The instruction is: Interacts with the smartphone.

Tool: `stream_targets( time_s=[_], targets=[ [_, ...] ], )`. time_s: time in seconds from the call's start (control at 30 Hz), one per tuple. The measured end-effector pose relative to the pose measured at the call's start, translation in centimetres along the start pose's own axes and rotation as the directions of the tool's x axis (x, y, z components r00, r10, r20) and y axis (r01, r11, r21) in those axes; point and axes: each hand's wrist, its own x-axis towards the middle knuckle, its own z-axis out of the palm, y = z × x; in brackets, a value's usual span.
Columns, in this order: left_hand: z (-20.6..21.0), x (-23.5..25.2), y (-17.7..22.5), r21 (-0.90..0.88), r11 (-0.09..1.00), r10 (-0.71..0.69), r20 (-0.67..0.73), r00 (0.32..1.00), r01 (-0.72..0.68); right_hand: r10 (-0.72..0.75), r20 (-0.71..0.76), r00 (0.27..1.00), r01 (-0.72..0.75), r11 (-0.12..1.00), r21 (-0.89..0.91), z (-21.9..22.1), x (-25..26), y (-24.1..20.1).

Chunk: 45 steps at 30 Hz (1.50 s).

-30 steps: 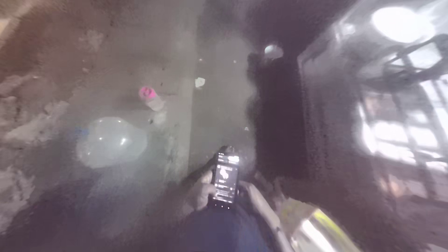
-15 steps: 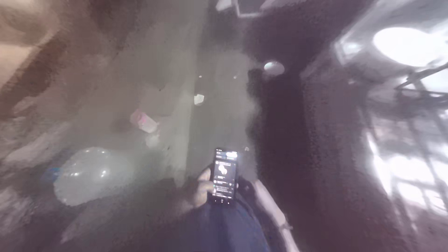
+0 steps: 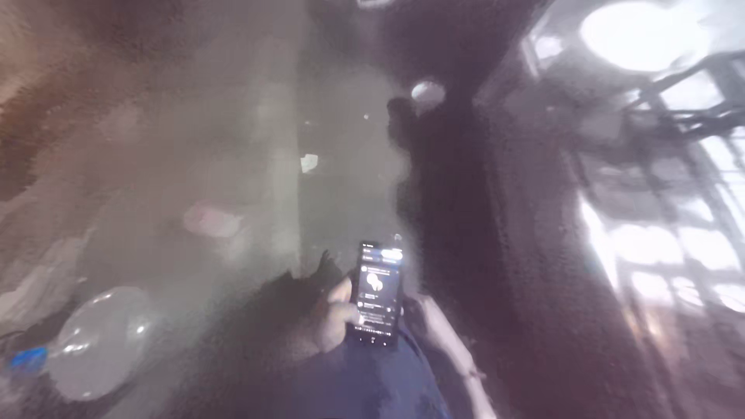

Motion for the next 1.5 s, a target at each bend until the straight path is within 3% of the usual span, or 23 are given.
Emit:
stream_targets(
  time_s=[0.1,0.23,0.37,0.47,0.67,0.8,0.97,1.13,1.2,1.37,1.5],
  targets=[
    [0.2,0.2,1.1,0.004,1.0,-0.003,0.083,0.997,0.003,0.035,0.047,0.998,-0.039,0.996,0.08,0.2,1.0,0.6],
    [0.4,0.5,2.4,-0.035,0.997,-0.064,0.193,0.979,0.072,0.315,0.011,0.949,-0.312,0.937,0.158,1.9,3.2,5.6],
    [0.7,1.4,3.7,-0.079,0.989,-0.097,0.283,0.954,0.124,0.651,-0.078,0.755,-0.613,0.743,0.267,4.9,2.9,13.8],
    [0.7,1.8,4.6,-0.05,0.991,-0.104,0.292,0.951,0.124,0.799,-0.104,0.593,-0.732,0.588,0.344,6.9,0.6,17.2],
    [-0.4,3.7,4.9,-0.136,0.978,-0.094,0.391,0.916,0.159,0.845,-0.141,0.515,-0.662,0.497,0.561,8.7,-4.4,16.2],
    [-0.8,4.7,5.7,-0.102,0.981,-0.107,0.433,0.895,0.167,0.877,-0.091,0.472,-0.849,0.48,0.222,10.3,-4.9,19.2],
    [-0.9,5.5,6.8,-0.073,0.975,-0.15,0.471,0.869,0.208,0.896,-0.082,0.437,-0.784,0.424,0.454,13.6,-4.5,23.1],
    [-1.5,6.1,6.3,-0.104,0.974,-0.139,0.416,0.899,0.199,0.9,-0.073,0.43,-0.766,0.406,0.499,14.5,-3.6,23.1],
    [-1.3,6.3,6.8,-0.031,0.986,-0.137,0.383,0.914,0.161,0.9,-0.072,0.43,-0.769,0.407,0.493,14.4,-3.3,22.9],
    [-1.7,6.9,6.8,-0.048,0.976,-0.181,0.369,0.912,0.214,0.907,-0.06,0.417,-0.773,0.389,0.501,14.9,-3.7,22.4],
    [-1.9,7.2,7.2,0.066,0.992,-0.123,0.311,0.943,0.108,0.917,-0.057,0.394,-0.77,0.363,0.524,15.6,-4.3,23.1]
  ],
)
